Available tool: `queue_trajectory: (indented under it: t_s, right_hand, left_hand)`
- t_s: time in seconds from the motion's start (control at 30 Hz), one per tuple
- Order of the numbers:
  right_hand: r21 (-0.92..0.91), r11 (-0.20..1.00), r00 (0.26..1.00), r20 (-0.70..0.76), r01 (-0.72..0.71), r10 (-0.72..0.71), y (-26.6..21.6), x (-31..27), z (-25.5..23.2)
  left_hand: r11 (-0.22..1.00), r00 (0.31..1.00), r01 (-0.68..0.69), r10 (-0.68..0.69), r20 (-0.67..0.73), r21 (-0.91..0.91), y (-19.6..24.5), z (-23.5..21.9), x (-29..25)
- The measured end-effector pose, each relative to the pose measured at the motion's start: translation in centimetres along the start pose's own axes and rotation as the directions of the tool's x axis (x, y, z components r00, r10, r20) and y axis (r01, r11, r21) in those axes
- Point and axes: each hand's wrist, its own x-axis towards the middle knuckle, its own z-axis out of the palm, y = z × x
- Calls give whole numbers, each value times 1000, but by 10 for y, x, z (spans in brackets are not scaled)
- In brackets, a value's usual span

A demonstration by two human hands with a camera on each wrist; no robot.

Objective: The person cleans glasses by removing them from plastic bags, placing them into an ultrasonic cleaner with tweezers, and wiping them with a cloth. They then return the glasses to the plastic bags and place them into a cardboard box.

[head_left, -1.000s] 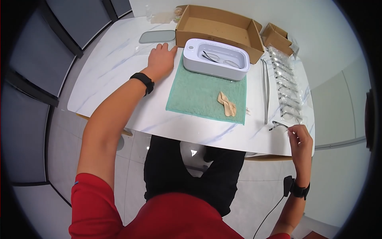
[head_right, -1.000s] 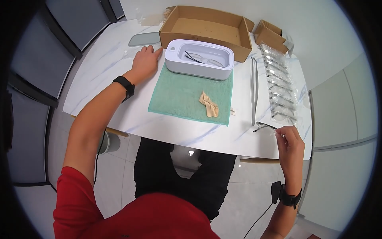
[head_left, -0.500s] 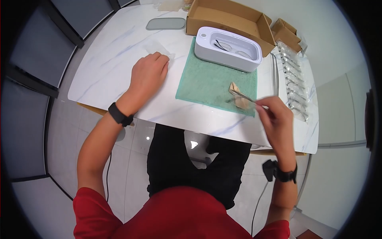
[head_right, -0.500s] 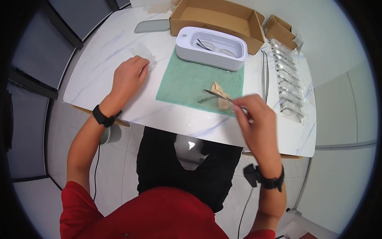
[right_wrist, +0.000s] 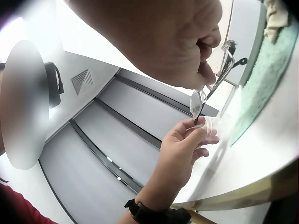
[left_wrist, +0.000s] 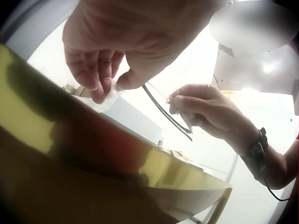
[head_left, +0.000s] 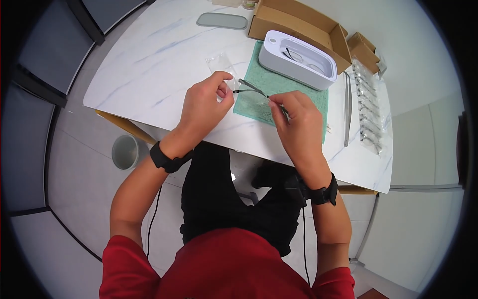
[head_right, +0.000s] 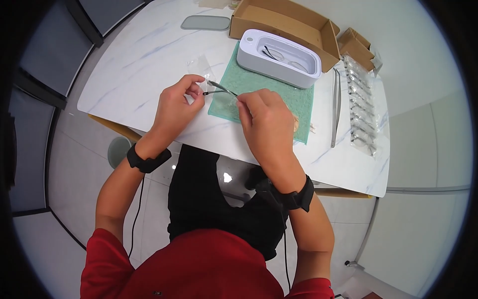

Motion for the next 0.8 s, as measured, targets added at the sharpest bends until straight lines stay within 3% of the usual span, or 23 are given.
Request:
queue_trajectory:
  t_s: [0.2, 0.5, 0.8]
  right_hand:
    - [-132, 984, 991, -48, 118, -125, -5, 0, 4]
    - [-211, 962, 984, -2, 174, -178, -10, -10, 3]
    - [-171, 970, 985, 24, 174, -173, -11, -20, 9]
  left_hand:
    - [1000, 1000, -7, 7, -10, 27, 7, 3, -3]
    - [996, 998, 70, -69, 13, -63, 3, 6, -2]
    - [997, 994, -70, 69, -88, -14, 2, 19, -3]
